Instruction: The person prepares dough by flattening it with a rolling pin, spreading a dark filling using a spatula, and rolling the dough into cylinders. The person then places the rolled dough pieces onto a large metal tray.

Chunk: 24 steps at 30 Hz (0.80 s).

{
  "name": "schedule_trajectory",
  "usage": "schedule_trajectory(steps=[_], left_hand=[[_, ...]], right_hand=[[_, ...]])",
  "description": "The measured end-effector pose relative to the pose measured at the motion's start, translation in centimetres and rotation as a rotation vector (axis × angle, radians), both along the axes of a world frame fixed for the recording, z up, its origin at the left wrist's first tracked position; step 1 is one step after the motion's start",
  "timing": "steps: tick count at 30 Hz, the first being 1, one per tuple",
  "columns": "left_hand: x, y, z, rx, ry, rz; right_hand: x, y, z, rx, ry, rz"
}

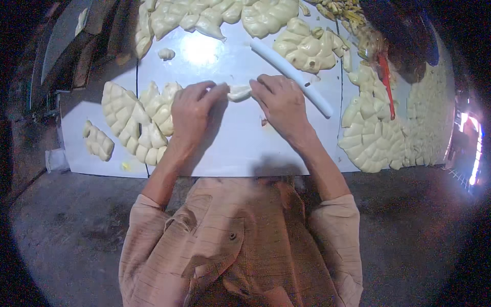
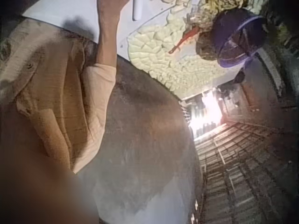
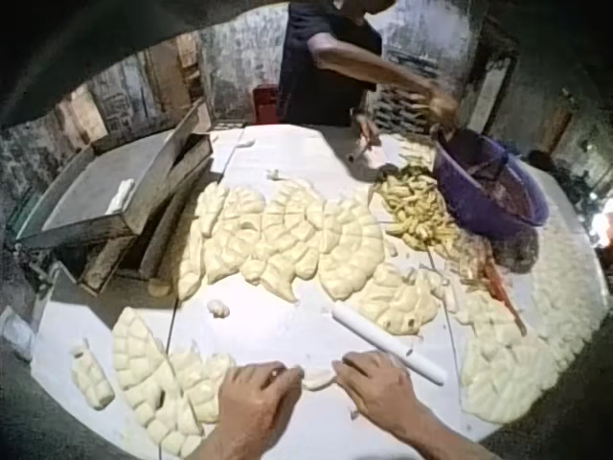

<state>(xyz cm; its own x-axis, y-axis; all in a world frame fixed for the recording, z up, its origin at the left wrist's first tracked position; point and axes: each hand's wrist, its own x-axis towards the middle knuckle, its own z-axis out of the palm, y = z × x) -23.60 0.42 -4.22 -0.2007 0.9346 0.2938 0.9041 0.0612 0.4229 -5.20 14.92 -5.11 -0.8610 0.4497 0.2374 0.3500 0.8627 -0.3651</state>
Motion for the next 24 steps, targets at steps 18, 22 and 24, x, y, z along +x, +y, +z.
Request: schedule_trajectory(steps=[18,22,24], left_hand=[[-0.5,1.7,-0.3,-0.030,0.074,-0.018],[-1.2,1.7,-0.3,-0.044,-0.003,0.063],[-1.4,1.4,0.2,-0.037,-0.049,-0.026]], right_hand=[[-0.6,0.5,-0.3,0.144,0.009,0.111],[-1.5,0.3,0.3,0.010,0.008,0.034],[-1.2,-0.1,0.7,0.061,0.039,0.104]])
